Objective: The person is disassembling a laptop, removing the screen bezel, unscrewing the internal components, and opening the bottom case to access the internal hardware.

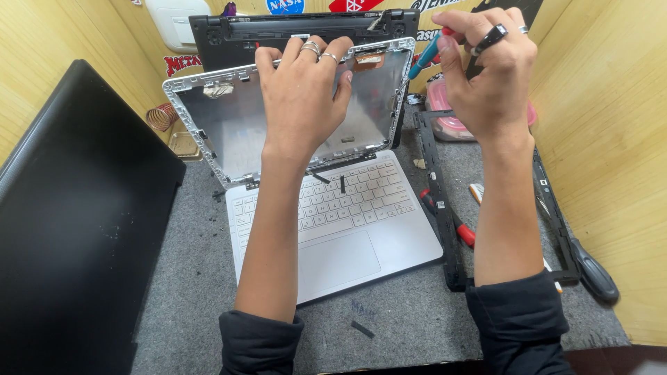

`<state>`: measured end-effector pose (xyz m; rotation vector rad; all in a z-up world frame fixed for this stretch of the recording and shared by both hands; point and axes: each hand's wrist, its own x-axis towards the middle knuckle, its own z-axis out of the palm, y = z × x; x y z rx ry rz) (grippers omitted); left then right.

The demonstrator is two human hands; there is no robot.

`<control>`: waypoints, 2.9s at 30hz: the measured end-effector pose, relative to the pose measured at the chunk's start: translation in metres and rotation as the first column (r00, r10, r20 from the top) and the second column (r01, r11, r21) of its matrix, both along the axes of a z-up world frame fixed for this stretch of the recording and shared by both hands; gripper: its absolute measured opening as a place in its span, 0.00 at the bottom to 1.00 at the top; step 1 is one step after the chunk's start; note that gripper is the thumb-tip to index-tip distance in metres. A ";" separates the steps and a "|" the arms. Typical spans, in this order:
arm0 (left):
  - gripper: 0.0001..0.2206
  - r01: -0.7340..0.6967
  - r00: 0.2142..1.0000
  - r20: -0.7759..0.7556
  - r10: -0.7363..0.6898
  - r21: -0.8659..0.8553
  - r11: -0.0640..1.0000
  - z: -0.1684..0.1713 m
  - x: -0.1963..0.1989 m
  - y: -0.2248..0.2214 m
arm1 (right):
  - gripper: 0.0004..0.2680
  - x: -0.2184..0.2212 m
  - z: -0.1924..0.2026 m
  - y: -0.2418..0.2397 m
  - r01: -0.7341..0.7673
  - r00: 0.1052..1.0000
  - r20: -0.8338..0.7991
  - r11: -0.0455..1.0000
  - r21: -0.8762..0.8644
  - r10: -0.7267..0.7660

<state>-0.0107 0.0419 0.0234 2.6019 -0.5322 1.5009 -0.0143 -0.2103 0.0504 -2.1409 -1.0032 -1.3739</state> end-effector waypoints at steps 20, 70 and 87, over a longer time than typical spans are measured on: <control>0.11 0.004 0.999 0.036 -0.004 -0.011 1.000 0.000 0.001 0.000 | 0.05 0.011 -0.009 0.015 0.061 0.984 0.163 0.997 0.044 -0.068; 0.10 0.025 0.998 0.061 -0.023 -0.034 0.999 0.001 -0.002 -0.002 | 0.14 0.011 -0.019 0.032 0.276 0.961 0.020 0.960 -0.040 -0.275; 0.23 0.081 0.997 -0.026 -0.079 0.074 0.994 -0.007 -0.008 -0.043 | 0.08 0.015 -0.020 0.020 0.381 0.924 -0.033 0.924 0.026 -0.380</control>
